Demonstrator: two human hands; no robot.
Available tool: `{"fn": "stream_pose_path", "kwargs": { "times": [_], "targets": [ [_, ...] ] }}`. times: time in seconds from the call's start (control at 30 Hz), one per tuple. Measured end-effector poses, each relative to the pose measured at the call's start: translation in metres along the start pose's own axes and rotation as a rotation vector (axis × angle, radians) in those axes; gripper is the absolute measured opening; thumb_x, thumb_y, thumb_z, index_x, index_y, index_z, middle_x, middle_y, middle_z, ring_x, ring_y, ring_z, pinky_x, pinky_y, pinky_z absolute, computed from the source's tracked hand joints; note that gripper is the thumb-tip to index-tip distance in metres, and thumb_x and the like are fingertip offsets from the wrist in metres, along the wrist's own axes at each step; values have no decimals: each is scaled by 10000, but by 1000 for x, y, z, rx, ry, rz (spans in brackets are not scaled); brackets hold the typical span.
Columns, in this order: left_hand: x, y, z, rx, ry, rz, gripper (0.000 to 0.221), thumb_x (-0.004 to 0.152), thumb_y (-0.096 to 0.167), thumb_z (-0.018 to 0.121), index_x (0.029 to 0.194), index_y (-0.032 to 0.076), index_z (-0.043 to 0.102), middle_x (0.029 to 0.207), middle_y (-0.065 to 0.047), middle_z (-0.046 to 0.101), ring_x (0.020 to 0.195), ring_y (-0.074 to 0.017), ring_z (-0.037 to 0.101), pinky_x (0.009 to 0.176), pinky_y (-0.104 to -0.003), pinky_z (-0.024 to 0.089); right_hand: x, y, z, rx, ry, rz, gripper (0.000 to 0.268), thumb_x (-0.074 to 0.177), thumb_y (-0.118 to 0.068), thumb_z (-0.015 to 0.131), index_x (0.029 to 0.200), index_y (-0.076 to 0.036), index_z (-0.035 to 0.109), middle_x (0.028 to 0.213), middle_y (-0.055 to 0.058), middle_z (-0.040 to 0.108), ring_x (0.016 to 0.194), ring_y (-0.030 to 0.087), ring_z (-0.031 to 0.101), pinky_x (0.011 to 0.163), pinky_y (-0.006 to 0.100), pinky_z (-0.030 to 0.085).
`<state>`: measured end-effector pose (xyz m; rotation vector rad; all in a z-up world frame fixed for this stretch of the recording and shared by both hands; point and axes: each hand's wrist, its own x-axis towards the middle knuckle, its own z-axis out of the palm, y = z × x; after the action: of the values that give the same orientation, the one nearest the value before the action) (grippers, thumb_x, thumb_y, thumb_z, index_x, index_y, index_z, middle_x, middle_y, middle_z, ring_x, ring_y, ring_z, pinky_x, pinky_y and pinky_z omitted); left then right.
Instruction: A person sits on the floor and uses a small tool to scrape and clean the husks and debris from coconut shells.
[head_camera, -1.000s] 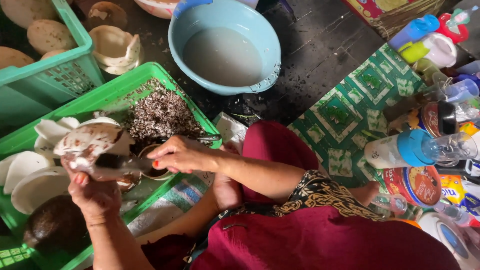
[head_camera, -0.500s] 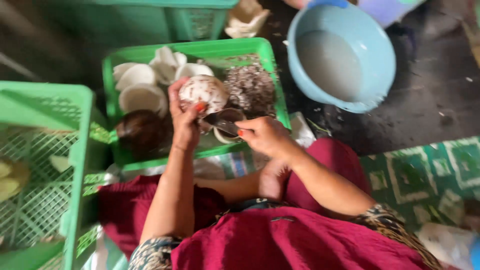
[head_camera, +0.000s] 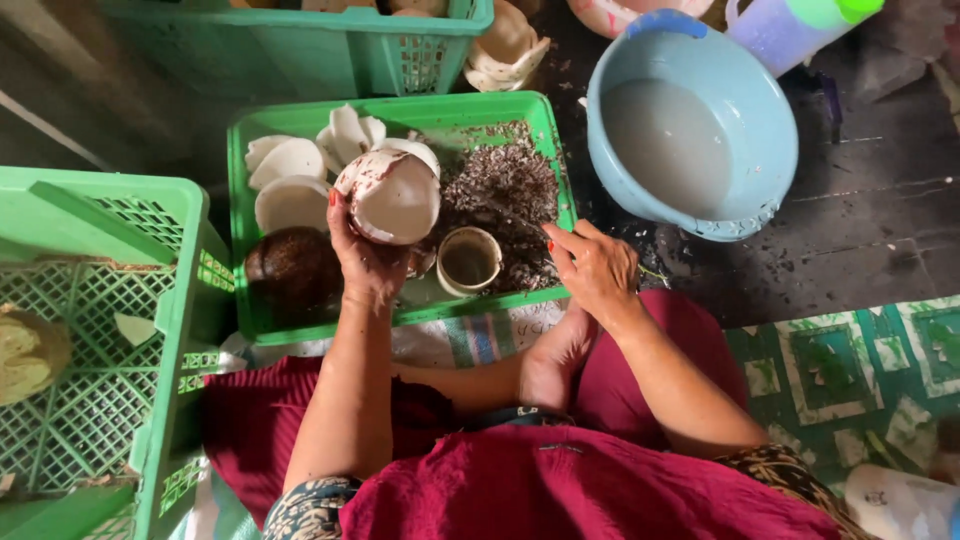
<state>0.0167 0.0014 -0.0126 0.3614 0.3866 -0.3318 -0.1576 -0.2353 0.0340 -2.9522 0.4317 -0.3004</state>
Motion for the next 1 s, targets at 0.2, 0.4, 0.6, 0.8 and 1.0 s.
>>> {"fn": "stream_pose_path", "kwargs": {
  "times": [0.2, 0.4, 0.6, 0.8, 1.0],
  "targets": [
    [-14, 2, -6, 523, -457, 77, 811, 647, 126, 831, 1371, 125, 464, 1242, -221, 634, 1103, -354, 661, 956, -530, 581, 26, 69, 35, -23, -201, 499, 394, 1020, -365, 438, 1385, -369, 587, 1156, 105, 632, 952, 477, 687, 921, 629, 513],
    [-55, -17, 25, 1009, -598, 277, 1160, 445, 188, 1007, 1462, 93, 460, 1242, -270, 566, 1143, -371, 584, 993, -431, 562, 30, 100, 91, -4, -107, 475, 492, 975, -187, 530, 1448, -326, 533, 1235, 98, 463, 1156, 450, 520, 942, 663, 478],
    [-29, -36, -16, 1480, -609, 447, 1143, 402, 394, 986, 1443, 252, 535, 1235, -152, 639, 1203, -378, 610, 1086, -483, 465, 10, 22, 96, 163, -99, 42, 322, 820, -161, 647, 1130, -233, 694, 1121, 53, 554, 1051, 355, 633, 833, 515, 570],
    [-40, -18, 7, 1654, -631, 410, 1143, 431, 164, 941, 1472, 159, 469, 1237, -270, 593, 1197, -470, 593, 1056, -527, 502, 18, 29, 141, 100, -352, 152, 457, 897, -116, 578, 1342, -138, 480, 1295, 207, 490, 1081, 481, 623, 868, 619, 555],
    [-52, -33, 28, 1913, -596, 294, 1119, 606, 156, 963, 1543, 205, 354, 1368, -297, 514, 1276, -500, 534, 1079, -609, 442, 30, 19, 57, 314, -543, 522, 446, 792, -457, 632, 1236, -451, 669, 1222, 45, 704, 1170, 358, 647, 961, 523, 529]
  ]
}}
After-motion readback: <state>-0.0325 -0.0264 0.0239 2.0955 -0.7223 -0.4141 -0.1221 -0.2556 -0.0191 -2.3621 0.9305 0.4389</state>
